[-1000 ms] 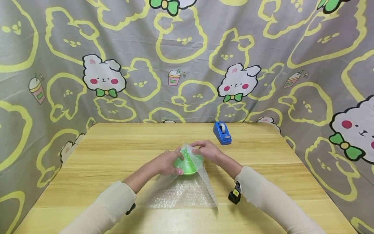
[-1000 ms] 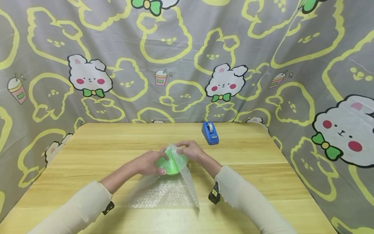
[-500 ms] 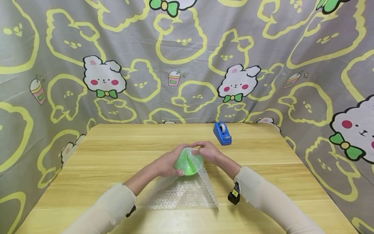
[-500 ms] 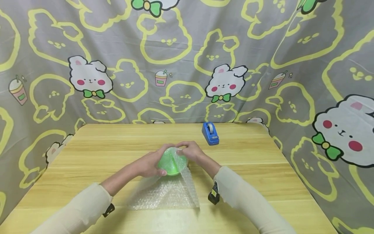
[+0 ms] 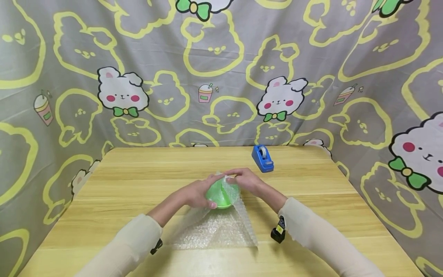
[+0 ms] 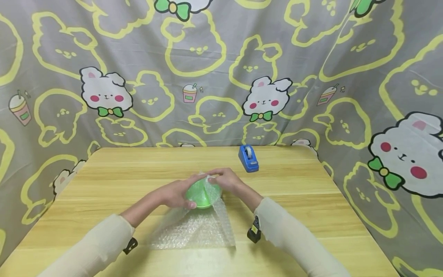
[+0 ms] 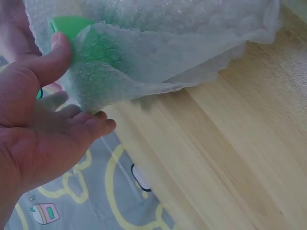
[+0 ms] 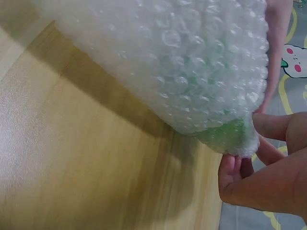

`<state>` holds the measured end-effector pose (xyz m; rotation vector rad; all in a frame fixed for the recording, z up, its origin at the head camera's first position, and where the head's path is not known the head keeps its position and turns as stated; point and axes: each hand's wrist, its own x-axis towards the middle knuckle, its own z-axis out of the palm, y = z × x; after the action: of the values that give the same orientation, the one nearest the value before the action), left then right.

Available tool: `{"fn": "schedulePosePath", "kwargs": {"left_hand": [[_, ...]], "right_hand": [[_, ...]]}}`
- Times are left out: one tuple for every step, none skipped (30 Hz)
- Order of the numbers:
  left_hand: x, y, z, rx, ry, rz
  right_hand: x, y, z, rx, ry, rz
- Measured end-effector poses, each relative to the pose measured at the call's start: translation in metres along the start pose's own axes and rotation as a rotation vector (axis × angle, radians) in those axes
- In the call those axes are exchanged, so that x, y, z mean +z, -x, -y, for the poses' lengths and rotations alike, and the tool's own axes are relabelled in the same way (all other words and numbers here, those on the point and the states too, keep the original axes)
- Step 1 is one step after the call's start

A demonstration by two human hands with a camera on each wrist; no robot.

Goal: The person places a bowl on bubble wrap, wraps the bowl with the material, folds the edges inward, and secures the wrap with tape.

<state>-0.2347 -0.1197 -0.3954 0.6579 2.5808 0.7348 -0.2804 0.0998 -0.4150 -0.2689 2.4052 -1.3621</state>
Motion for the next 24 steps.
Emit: {"fn": "schedulePosePath", "kwargs": {"left_hand": [[0.000, 0.000, 0.000, -0.002, 0.000, 0.004], [0.000, 0.000, 0.000, -0.005, -0.001, 0.006], [-0.001, 0.000, 0.000, -0.006, 0.000, 0.004], [-0.001, 0.000, 0.001, -0.008, -0.002, 0.003], [-0.001, 0.000, 0.001, -0.008, -0.003, -0.002], [-0.001, 0.000, 0.002, -0.009, -0.007, -0.006], [-0.001, 0.000, 0.002, -0.010, -0.010, -0.011], [-0.001, 0.000, 0.002, -0.008, -0.014, -0.017], [-0.001, 0.000, 0.002, -0.005, -0.016, -0.023], [-0.001, 0.000, 0.002, -0.003, -0.018, -0.026], [-0.001, 0.000, 0.003, 0.000, -0.020, -0.030], [-0.001, -0.001, 0.003, 0.000, -0.020, -0.030], [-0.002, -0.001, 0.002, 0.000, -0.017, -0.030], [-0.002, -0.001, 0.002, 0.000, -0.016, -0.030], [-0.002, -0.001, 0.002, -0.002, -0.015, -0.029], [-0.002, -0.001, 0.001, -0.005, -0.015, -0.028], [-0.002, -0.001, 0.001, -0.006, -0.013, -0.027], [-0.002, -0.001, 0.000, -0.008, -0.012, -0.025], [-0.002, -0.001, 0.000, -0.010, -0.011, -0.023], [-0.002, -0.001, 0.000, -0.013, -0.011, -0.022], [-0.002, -0.001, -0.001, -0.018, -0.011, -0.019], [-0.002, -0.001, -0.001, -0.020, -0.011, -0.017], [-0.002, -0.001, -0.001, -0.023, -0.012, -0.015], [-0.002, -0.001, -0.001, -0.025, -0.012, -0.013]], "right_hand": [[-0.001, 0.001, 0.000, 0.001, 0.005, 0.009], [-0.003, 0.002, 0.000, 0.004, -0.002, 0.019], [-0.004, 0.003, 0.000, 0.007, -0.007, 0.023], [-0.006, 0.004, 0.000, 0.010, -0.015, 0.023], [-0.007, 0.004, 0.000, 0.011, -0.024, 0.020], [-0.009, 0.004, -0.001, 0.014, -0.034, 0.012], [-0.010, 0.004, -0.002, 0.016, -0.047, 0.002], [-0.012, 0.003, -0.003, 0.019, -0.059, -0.008], [-0.013, 0.003, -0.004, 0.019, -0.060, -0.018], [-0.013, 0.003, -0.006, 0.021, -0.064, -0.025], [-0.013, 0.002, -0.007, 0.027, -0.071, -0.030], [-0.014, 0.002, -0.009, 0.034, -0.076, -0.035], [-0.013, 0.002, -0.010, 0.039, -0.081, -0.037], [-0.013, 0.002, -0.011, 0.044, -0.081, -0.041], [-0.013, 0.002, -0.012, 0.048, -0.082, -0.044], [-0.013, 0.002, -0.012, 0.053, -0.083, -0.049], [-0.012, 0.003, -0.013, 0.054, -0.079, -0.055], [-0.012, 0.003, -0.013, 0.050, -0.070, -0.064], [-0.012, 0.004, -0.012, 0.043, -0.054, -0.074], [-0.011, 0.005, -0.012, 0.037, -0.038, -0.085], [-0.011, 0.006, -0.012, 0.029, -0.024, -0.099], [-0.010, 0.007, -0.011, 0.021, -0.013, -0.113], [-0.009, 0.008, -0.010, 0.011, 0.001, -0.129], [-0.008, 0.009, -0.010, 0.000, 0.019, -0.146]]}}
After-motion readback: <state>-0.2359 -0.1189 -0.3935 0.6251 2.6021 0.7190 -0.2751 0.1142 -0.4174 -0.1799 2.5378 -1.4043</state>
